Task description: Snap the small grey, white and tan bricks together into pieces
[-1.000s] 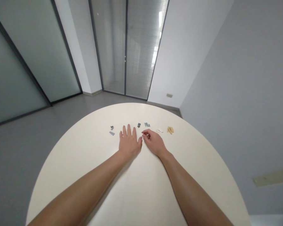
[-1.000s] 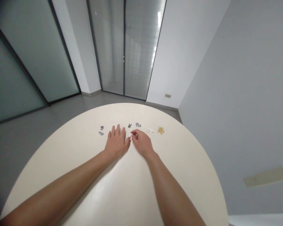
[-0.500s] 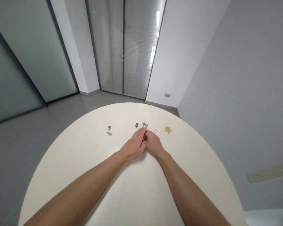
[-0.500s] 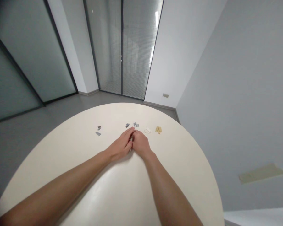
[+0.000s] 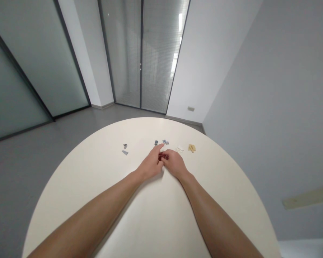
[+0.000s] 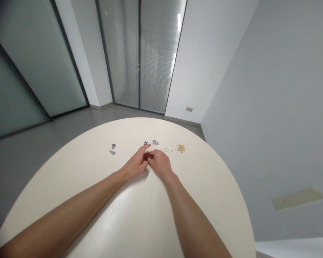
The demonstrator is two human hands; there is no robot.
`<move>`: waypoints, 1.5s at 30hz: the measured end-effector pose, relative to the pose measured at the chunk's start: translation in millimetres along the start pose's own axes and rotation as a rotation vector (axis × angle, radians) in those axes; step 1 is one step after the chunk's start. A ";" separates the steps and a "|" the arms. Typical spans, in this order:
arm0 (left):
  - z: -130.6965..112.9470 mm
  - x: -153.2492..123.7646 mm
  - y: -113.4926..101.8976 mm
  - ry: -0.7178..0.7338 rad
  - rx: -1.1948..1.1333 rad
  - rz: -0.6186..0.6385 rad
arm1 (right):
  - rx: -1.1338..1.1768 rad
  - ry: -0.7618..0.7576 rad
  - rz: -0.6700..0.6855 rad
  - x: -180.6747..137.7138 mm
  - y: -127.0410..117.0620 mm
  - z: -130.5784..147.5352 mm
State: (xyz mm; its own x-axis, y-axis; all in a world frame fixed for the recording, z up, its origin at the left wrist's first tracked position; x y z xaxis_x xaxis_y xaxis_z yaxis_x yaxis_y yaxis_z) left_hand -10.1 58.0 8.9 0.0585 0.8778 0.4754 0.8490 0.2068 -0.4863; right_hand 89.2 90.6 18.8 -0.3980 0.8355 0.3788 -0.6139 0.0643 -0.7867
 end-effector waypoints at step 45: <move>-0.9 3.0 -38.4 -0.173 0.240 -0.195 | 0.459 0.010 -0.179 -0.1 -15.8 -0.2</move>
State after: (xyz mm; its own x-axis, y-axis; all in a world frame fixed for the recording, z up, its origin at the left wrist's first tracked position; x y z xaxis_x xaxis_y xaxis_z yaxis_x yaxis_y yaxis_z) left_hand -42.1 52.3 29.7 -0.2003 0.8676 0.4550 0.6862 0.4558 -0.5669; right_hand 99.1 89.7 31.0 -0.2540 0.8386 0.4819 -0.9099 -0.0381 -0.4131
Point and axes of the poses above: each hand's wrist, its own x-axis towards the middle knuckle, its own y-axis out of the palm, z = x × y, the point moved 8 cm from there along x, towards the middle knuckle, and after that the axes turned 6 degrees about -z, right-handed, at the moved point
